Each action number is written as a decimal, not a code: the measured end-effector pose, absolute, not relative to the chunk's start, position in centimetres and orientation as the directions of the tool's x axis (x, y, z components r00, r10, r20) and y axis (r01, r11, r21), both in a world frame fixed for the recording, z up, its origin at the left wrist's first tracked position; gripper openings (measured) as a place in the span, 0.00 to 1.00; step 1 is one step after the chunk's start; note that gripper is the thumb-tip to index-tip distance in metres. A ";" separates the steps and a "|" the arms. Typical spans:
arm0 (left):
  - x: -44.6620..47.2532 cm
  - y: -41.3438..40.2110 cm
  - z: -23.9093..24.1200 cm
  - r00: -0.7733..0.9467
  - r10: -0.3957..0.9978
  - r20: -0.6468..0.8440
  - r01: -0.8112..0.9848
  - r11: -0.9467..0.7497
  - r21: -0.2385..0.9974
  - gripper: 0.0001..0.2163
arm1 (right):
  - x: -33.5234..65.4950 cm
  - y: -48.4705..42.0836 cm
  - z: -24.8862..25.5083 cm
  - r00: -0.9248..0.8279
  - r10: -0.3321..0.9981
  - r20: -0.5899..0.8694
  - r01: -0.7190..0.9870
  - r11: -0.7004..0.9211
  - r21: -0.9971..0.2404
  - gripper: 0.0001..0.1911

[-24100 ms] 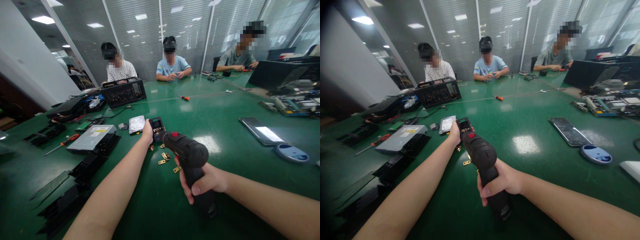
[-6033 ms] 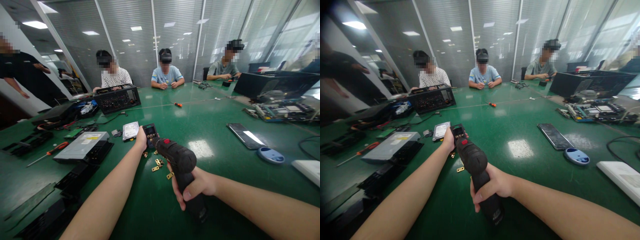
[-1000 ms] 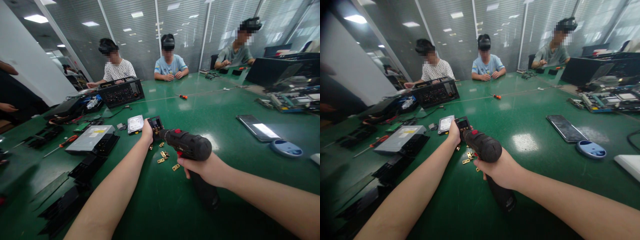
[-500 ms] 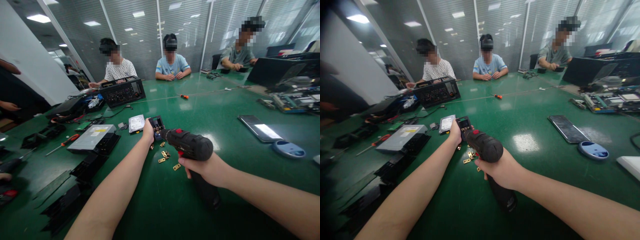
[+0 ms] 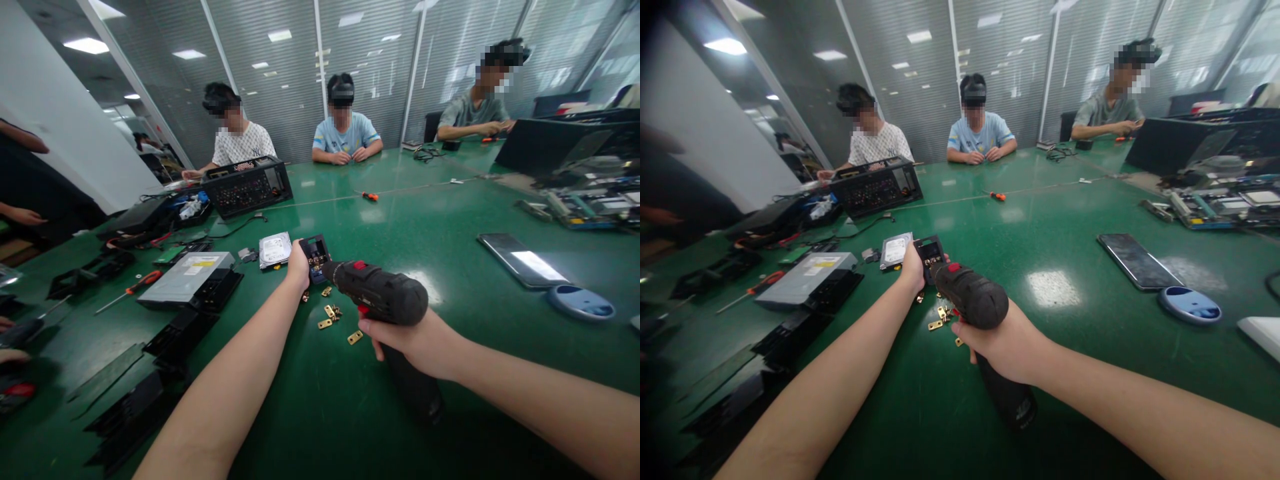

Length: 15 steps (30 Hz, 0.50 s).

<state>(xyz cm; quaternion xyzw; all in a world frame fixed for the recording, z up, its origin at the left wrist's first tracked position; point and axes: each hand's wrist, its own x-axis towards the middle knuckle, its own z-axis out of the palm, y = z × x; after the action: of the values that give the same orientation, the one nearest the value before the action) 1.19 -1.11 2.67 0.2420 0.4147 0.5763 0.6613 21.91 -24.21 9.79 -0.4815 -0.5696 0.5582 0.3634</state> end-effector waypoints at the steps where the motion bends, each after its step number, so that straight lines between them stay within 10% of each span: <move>1: 1.3 -1.2 2.8 -0.015 0.960 -0.278 -0.560 0.222 0.798 0.21 | 21.9 -24.2 9.7 -0.271 0.955 -0.123 0.144 -0.086 -0.986 0.09; 15: 1.7 -2.3 4.4 -0.040 0.936 -0.349 -0.566 0.267 0.780 0.21 | 22.1 -24.3 10.1 -0.269 0.945 -0.187 0.203 -0.135 -0.970 0.09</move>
<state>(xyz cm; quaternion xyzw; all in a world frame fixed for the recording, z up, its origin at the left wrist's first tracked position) 1.70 -2.32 4.36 0.2088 0.4435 0.5684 0.6608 22.09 -24.32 10.05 -0.5053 -0.5677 0.5586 0.3322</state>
